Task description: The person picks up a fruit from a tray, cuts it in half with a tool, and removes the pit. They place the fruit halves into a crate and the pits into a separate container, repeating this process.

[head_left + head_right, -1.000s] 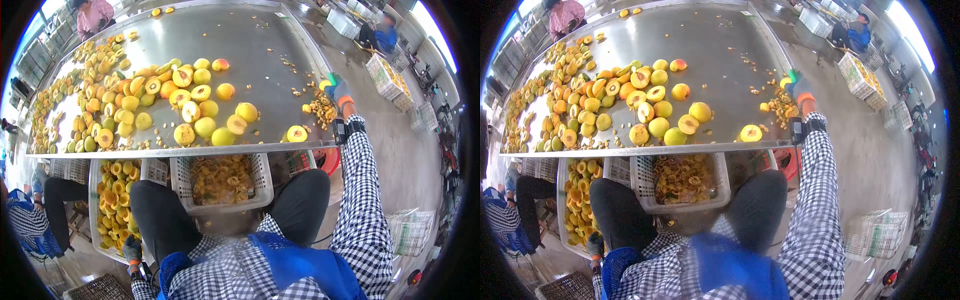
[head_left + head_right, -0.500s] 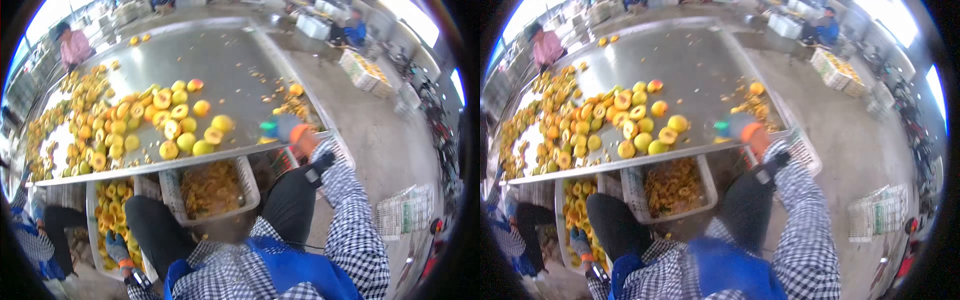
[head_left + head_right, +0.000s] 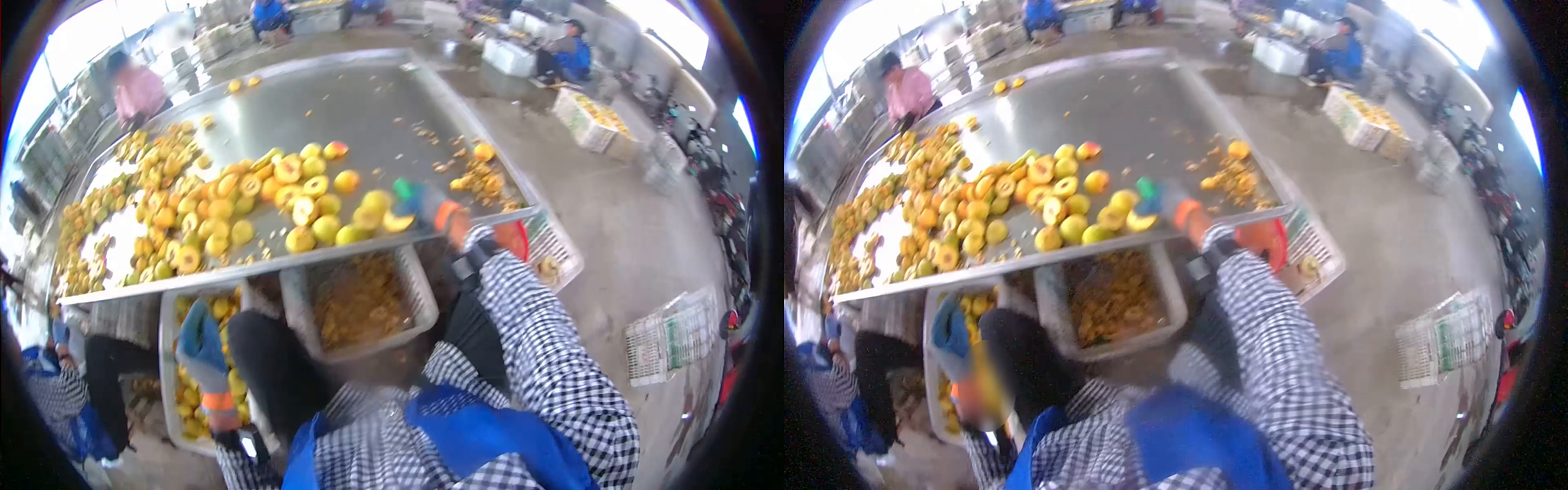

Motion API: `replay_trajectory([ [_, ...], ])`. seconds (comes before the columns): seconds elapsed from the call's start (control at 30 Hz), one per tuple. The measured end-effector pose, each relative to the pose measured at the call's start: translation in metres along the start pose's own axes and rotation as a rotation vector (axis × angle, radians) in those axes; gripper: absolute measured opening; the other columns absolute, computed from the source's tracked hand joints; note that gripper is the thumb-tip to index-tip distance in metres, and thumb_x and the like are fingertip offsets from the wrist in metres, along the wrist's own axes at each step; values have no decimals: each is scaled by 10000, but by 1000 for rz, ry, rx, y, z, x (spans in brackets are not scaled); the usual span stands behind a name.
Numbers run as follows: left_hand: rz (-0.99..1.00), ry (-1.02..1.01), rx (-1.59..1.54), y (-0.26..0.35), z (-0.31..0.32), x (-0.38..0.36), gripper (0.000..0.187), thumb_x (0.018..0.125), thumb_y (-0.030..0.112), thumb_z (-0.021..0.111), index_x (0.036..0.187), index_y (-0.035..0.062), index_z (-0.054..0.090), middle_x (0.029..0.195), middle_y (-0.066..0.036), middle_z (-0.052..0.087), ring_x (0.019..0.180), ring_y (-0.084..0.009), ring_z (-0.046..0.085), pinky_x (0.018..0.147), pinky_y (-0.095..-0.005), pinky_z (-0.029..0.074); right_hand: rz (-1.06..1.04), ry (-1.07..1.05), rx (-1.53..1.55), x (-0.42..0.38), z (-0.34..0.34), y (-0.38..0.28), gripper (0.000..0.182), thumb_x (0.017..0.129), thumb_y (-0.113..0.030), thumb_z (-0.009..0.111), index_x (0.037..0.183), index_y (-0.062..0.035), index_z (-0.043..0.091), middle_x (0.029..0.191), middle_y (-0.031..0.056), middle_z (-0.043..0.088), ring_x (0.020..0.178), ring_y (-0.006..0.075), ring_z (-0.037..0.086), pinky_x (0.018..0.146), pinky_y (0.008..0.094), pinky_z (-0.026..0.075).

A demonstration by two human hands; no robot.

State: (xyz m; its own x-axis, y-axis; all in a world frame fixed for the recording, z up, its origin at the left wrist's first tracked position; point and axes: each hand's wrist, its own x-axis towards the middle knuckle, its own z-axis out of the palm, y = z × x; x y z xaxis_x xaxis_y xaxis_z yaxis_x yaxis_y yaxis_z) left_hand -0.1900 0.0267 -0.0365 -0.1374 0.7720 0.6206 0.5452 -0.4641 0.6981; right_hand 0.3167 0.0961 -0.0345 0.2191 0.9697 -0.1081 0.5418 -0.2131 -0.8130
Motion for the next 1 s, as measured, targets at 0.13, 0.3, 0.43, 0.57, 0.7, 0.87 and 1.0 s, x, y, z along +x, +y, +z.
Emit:
replay_trajectory([
  [0.13, -247, -367, -369, 70, 28, 9, 281, 973, 104, 485, 1186, -19, 621, 1127, -124, 660, 793, -145, 637, 678, -259, 520, -81, -124, 578, -63, -1, -68, 327, 763, -123, 783, 1035, 17, 665, 890, 92, 687, 672, 144, 646, 534, 271, 539],
  [0.3, -772, -818, -894, 111, 99, 1, 417, 1016, 328, 439, 1331, 64, 509, 1039, -120, 661, 739, -203, 659, 638, -285, 526, -487, -135, 136, -122, 64, -110, 313, 781, -146, 758, 1028, 10, 647, 932, 51, 656, 843, 128, 587, 765, 285, 499],
  [0.43, -941, -732, -1171, 123, 116, -16, 418, 949, 341, 599, 1257, 60, 572, 1057, -80, 652, 909, -203, 655, 758, -316, 560, -345, -145, 532, -165, 82, -112, 362, 795, -199, 740, 1077, -6, 622, 892, 74, 644, 818, 123, 570, 759, 307, 499],
  [0.57, -1065, -601, -1250, 120, 96, -16, 409, 953, 344, 584, 1223, 36, 583, 1067, -99, 656, 940, -232, 667, 775, -328, 568, -412, 66, -71, -203, 84, -93, 372, 831, -294, 696, 1111, -66, 610, 955, 123, 665, 860, 258, 643, 789, 387, 509],
  [0.7, -957, -652, -1220, 127, 87, -19, 401, 978, 338, 537, 1205, 12, 591, 1104, -126, 661, 971, -252, 668, 801, -358, 565, -340, -72, -265, -229, 96, -109, 414, 815, -327, 680, 1139, -94, 570, 976, 200, 667, 905, 413, 634, 797, 486, 499],
  [0.87, 185, -494, -403, 112, 84, -33, 245, 971, 174, 511, 1119, 12, 620, 1036, -130, 676, 915, -247, 670, 794, -340, 540, -346, -97, -272, -233, 100, -121, 322, 821, -282, 659, 1077, -94, 605, 929, 189, 678, 889, 413, 641, 772, 496, 504],
  [1.0, 249, -479, -293, 124, 73, -33, 210, 961, 113, 523, 1108, -7, 614, 965, -128, 688, 818, -217, 668, 735, -307, 528, -344, -165, -304, -228, 100, -116, 264, 818, -261, 649, 1019, -90, 627, 917, 192, 679, 872, 406, 648, 754, 495, 508],
])
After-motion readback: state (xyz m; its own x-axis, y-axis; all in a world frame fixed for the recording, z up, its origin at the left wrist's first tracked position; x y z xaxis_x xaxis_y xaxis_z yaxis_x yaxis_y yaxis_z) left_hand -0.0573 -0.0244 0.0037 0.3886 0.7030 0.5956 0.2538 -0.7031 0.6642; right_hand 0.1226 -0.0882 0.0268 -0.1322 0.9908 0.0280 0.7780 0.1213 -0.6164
